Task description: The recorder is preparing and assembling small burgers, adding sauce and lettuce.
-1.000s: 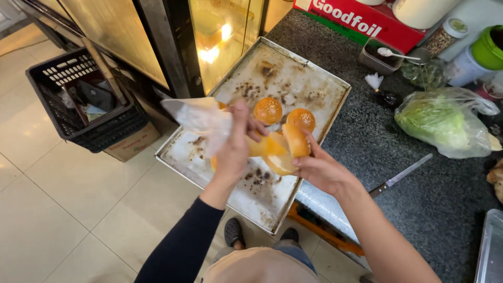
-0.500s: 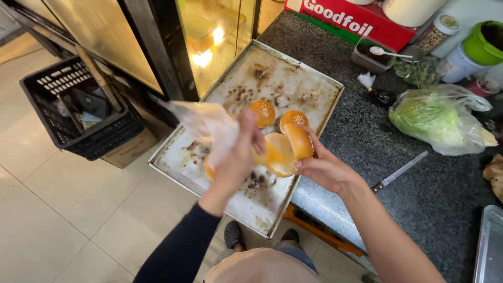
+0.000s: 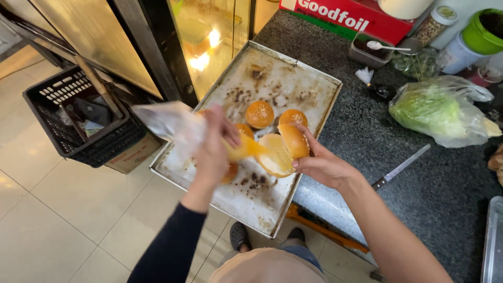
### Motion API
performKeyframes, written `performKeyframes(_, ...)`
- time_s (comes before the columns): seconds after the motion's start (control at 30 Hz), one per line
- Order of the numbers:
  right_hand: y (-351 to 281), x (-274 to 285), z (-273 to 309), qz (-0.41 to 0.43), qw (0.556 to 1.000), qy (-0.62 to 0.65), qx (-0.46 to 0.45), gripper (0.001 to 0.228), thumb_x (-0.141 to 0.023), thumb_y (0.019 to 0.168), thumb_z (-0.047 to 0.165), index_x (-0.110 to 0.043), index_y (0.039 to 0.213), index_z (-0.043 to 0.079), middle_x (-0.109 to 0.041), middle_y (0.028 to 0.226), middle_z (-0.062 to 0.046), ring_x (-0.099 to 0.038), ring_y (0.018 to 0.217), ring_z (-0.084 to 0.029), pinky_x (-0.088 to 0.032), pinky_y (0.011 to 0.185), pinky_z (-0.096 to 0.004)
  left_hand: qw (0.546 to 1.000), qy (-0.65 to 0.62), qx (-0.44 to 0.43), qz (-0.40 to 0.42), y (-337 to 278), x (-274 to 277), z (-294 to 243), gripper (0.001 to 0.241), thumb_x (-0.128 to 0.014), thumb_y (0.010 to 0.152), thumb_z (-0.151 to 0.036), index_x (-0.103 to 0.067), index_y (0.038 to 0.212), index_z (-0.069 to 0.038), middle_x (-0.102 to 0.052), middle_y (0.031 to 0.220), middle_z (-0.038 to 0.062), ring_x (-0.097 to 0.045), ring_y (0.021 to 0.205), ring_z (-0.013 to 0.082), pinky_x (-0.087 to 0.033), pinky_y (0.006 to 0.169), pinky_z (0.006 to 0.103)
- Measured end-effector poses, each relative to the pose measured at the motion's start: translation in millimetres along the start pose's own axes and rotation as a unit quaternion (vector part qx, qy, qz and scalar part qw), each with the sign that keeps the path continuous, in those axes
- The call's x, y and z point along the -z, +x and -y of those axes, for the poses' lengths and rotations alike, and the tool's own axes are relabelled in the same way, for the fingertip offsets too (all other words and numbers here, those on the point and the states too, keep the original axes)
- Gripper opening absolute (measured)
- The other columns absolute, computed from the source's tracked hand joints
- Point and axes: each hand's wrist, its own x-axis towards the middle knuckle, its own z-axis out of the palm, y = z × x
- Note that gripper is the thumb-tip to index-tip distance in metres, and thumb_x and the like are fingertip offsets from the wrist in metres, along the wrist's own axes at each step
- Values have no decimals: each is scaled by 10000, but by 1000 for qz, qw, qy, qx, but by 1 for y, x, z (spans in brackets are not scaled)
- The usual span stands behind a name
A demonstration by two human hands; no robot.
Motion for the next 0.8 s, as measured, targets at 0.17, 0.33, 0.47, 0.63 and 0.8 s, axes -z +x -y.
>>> performKeyframes(0.17,2,-1,0,-15,1000,-8,-17,1061,-691,734,-27,-213,1622,302,-447,1511,-98,-521,1260,-223,-457,1008,-426,1000,-16,-12,-23,-13,-6,-22,552,-454,1058,-537,-534,742,-92,-593,669,75,-571,587,139,-467,608,281)
performKeyframes(0.33,-2,-2,1,-3,1000,-9,-13,1055,-694,732,-18,-209,1609,312,-418,1549,-80,-485,1291,-232,-433,1017,-437,1000,7,-17,-2,-10,4,-17,501,-473,1044,-510,-535,774,-93,-583,661,71,-566,571,140,-467,587,285)
performKeyframes(0.47,-1,-7,3,15,1000,-16,3,1026,-695,737,-9,-225,1597,293,-421,1548,-64,-506,1318,-197,-451,1033,-418,999,-17,-27,-28,-17,4,-18,515,-485,1070,-505,-531,791,-74,-569,675,73,-575,604,143,-473,613,273)
performKeyframes(0.63,-2,8,-12,0,999,-34,-12,1048,-716,747,5,-248,1633,311,-480,1474,-71,-506,1085,-205,-443,901,-387,999,-32,-7,-12,-18,14,-4,506,-518,1052,-500,-538,803,-60,-565,648,88,-587,580,165,-488,581,278)
performKeyframes(0.8,1,-6,-18,-39,995,-77,-48,1010,-739,723,51,-264,1583,282,-506,1439,-61,-548,1192,-188,-473,958,-390,987,-140,8,-79,-11,24,-6,481,-567,1025,-496,-597,917,-28,-629,737,102,-693,807,259,-576,841,391)
